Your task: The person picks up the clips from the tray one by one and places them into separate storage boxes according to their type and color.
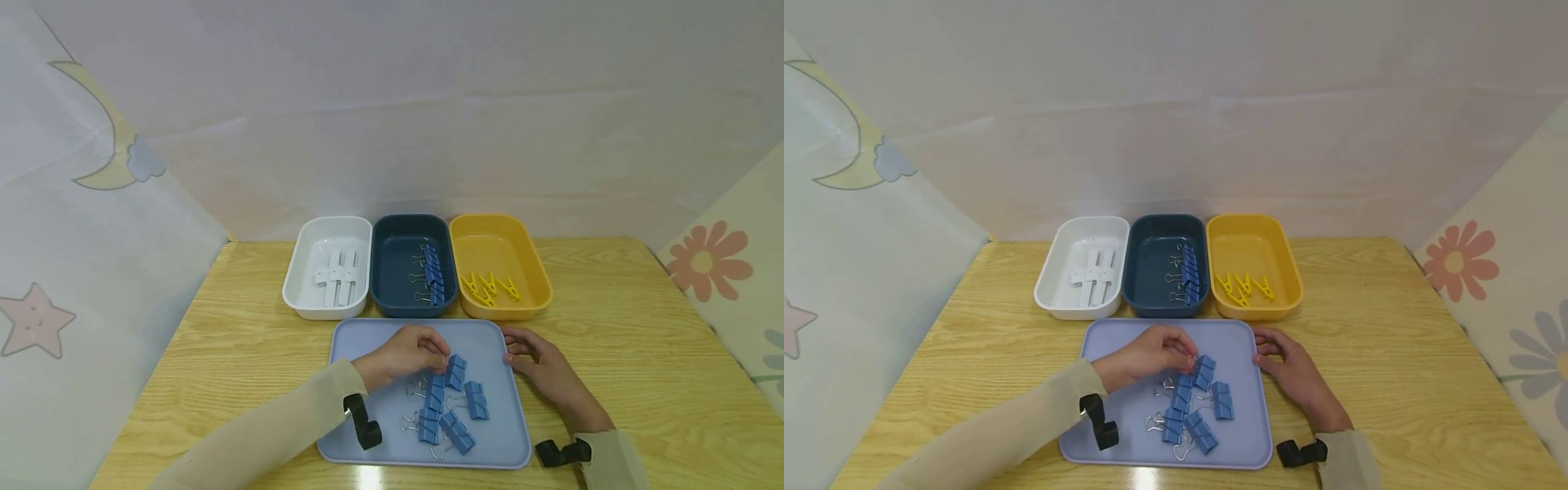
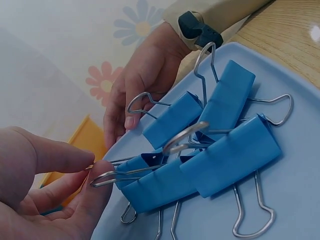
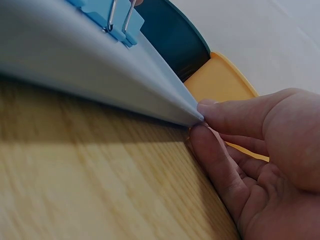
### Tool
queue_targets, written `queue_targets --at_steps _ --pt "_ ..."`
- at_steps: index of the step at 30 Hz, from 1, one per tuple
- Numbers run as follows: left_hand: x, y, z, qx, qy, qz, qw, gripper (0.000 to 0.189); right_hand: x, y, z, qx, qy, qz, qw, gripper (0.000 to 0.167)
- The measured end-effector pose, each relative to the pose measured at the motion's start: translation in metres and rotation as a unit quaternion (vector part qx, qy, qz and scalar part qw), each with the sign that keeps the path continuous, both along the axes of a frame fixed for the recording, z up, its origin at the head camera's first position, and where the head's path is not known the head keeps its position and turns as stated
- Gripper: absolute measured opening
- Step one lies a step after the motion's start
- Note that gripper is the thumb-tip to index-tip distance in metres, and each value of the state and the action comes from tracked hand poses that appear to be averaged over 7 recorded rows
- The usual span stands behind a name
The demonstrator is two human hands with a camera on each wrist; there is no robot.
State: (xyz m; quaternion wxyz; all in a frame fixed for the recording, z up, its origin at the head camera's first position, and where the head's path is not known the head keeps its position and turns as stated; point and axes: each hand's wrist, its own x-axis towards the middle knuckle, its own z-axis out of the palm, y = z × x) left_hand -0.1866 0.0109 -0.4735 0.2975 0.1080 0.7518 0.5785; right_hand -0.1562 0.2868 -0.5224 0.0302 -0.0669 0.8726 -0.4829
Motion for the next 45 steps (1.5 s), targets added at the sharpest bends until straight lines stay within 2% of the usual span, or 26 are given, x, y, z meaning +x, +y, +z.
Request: queue_targets --at_steps 7,18,23,45 --pt "-0.002 -0.001 -0.003 0.012 0.013 0.001 0.9998 0.013 0.0 0.0 0.0 -0.002 0.008 0.003 1.0 0.043" --pt "-0.005 -0.004 0.001 0.018 0.019 0.014 0.9996 0.013 -0.001 0.0 -0.001 -0.008 0.01 0.001 0.9999 0.042" --pt "-0.005 -0.005 0.006 0.021 0.014 0.016 0.9996 0.013 -0.001 0.0 0.0 -0.006 0.019 0.004 0.9998 0.042" --pt "-0.006 -0.01 0.025 0.037 0.0 0.024 0.999 0.021 0.0 -0.001 0.003 -0.013 0.005 0.0 0.9999 0.044"
